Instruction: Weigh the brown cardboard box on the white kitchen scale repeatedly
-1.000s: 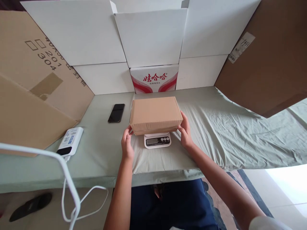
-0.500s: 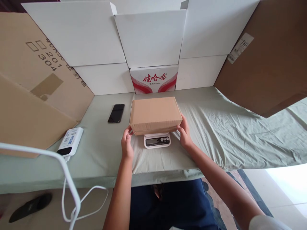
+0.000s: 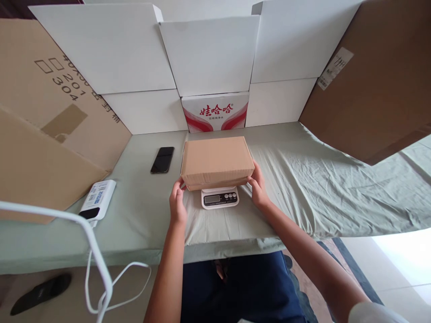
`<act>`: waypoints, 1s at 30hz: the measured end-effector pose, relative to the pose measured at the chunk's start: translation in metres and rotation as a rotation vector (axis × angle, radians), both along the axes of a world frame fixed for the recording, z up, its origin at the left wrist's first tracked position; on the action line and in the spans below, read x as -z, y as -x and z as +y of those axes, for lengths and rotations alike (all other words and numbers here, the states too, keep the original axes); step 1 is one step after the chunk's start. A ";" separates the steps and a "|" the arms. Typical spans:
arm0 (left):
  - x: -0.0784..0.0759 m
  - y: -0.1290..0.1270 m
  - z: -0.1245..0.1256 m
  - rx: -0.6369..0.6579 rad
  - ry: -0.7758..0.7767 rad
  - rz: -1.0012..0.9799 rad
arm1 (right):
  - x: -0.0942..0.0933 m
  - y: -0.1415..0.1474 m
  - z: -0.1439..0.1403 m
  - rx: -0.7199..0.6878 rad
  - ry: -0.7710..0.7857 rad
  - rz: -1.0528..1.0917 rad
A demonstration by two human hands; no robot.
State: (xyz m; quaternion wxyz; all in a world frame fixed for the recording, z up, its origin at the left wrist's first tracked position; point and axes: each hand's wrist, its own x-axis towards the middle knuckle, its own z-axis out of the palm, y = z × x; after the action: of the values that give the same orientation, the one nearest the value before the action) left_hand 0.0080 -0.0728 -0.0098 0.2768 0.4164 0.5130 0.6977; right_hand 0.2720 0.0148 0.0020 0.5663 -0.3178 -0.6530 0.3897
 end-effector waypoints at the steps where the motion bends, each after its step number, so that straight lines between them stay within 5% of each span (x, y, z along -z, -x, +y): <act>1: 0.000 0.000 0.000 0.003 0.001 0.000 | 0.000 0.000 0.000 0.003 -0.002 -0.002; 17: 0.001 -0.003 -0.001 0.006 -0.017 0.048 | -0.003 0.002 -0.002 0.009 0.033 -0.024; 21: -0.010 0.001 0.005 0.031 -0.020 0.009 | -0.018 0.003 0.004 -0.004 0.027 -0.002; 26: -0.040 0.011 0.052 0.037 -0.066 -0.075 | -0.045 0.014 0.040 -0.036 -0.053 0.018; 30: -0.036 0.014 0.109 0.071 -0.094 -0.145 | -0.040 0.033 0.087 -0.014 -0.098 0.090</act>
State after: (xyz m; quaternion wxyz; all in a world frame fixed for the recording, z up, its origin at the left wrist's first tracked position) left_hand -0.0061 0.0358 0.0258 0.3179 0.3950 0.4433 0.7392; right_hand 0.2393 0.1016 0.0422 0.6071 -0.2672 -0.6475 0.3752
